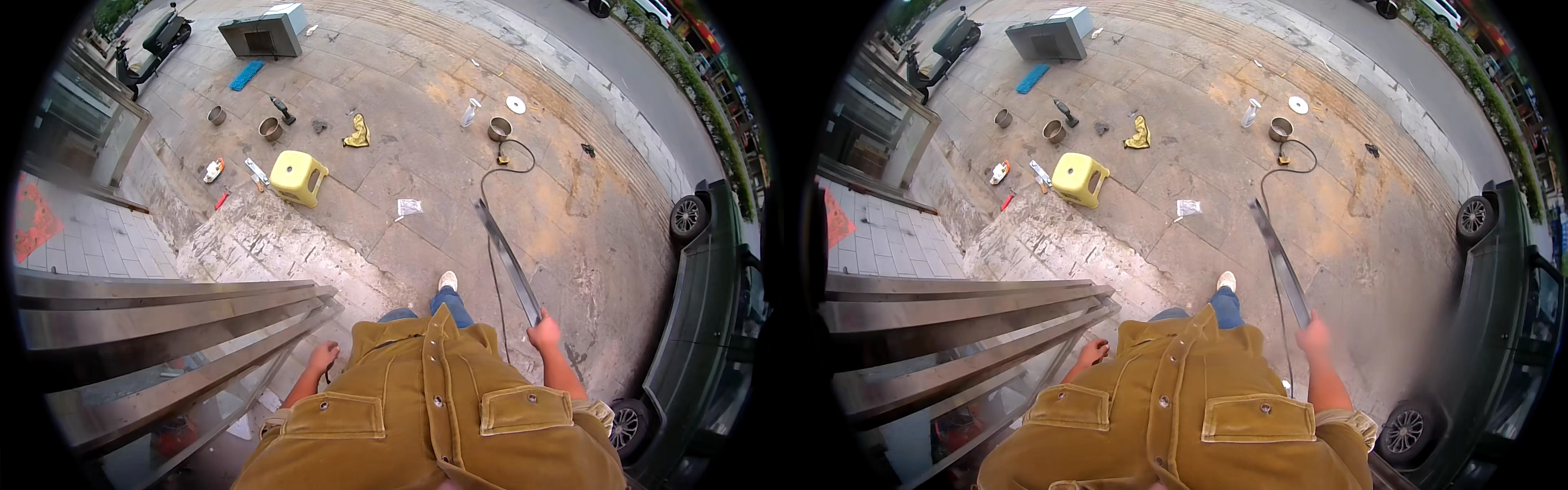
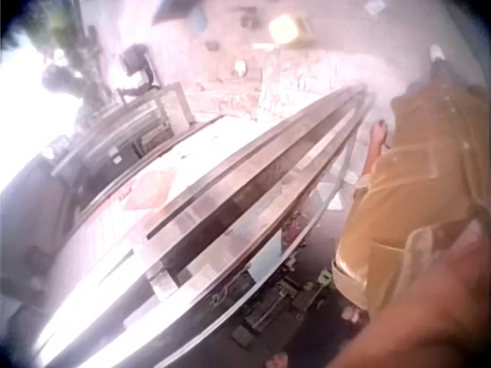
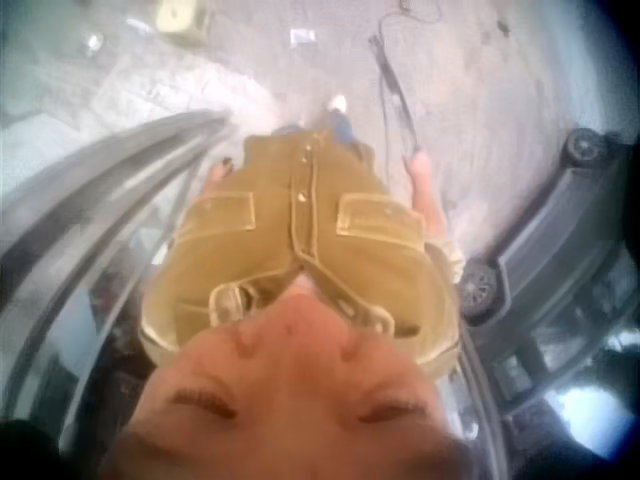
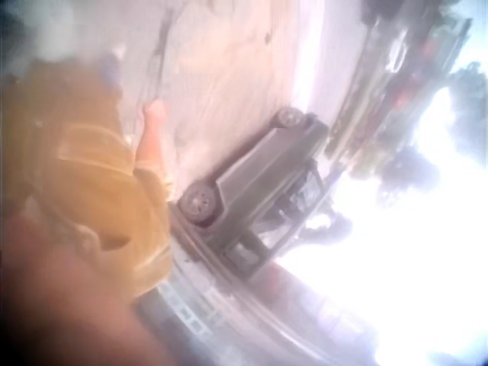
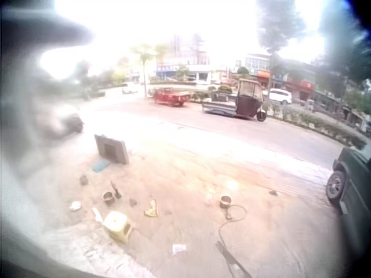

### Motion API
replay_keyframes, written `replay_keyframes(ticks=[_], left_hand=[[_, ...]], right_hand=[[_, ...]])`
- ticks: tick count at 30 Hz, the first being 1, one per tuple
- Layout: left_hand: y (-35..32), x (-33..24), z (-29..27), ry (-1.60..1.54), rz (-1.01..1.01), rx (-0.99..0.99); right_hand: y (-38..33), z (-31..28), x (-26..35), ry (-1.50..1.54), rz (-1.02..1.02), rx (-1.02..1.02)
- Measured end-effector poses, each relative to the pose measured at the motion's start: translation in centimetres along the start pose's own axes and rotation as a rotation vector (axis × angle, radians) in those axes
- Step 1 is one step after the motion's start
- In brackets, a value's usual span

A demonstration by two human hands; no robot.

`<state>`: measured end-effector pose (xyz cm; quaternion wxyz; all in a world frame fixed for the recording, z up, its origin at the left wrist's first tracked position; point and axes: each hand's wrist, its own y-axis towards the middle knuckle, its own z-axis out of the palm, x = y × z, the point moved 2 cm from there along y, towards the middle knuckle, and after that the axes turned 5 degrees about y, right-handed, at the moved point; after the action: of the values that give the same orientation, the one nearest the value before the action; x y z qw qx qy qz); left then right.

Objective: The person retrieves a metal frame from a cluttered workshop and carries it outside to a range hood. They attach the frame to the hood, then return inside to wash their hands at a sink and dry them with a cloth. Finally, they pick up a smartphone.

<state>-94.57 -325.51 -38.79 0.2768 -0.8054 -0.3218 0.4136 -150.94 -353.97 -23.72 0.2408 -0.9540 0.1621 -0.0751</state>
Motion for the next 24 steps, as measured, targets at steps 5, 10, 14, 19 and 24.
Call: replay_keyframes(ticks=[5, 10, 14, 19, 24], left_hand=[[13.1, -8.4, 3.2, -0.059, -0.132, -0.132], [17.9, -16.3, 2.4, -0.111, -0.085, 0.117], [20.8, -16.1, -3.5, -0.131, -0.364, -0.123], [30.6, -14.2, -9.7, -0.102, -0.366, -0.014], [42.3, -17.1, -24.5, -0.301, -0.326, -0.279]], right_hand=[[17.6, 2.1, 1.5, -0.387, -0.047, 0.092], [27.8, -3.6, 16.2, -0.279, -0.092, 0.359], [35.7, -5.5, 26.7, -0.011, -0.35, 0.139], [44.9, -6.7, 43.8, 0.037, -0.368, 0.182], [47.7, -8.8, 58.4, -0.118, -0.279, 0.24]])
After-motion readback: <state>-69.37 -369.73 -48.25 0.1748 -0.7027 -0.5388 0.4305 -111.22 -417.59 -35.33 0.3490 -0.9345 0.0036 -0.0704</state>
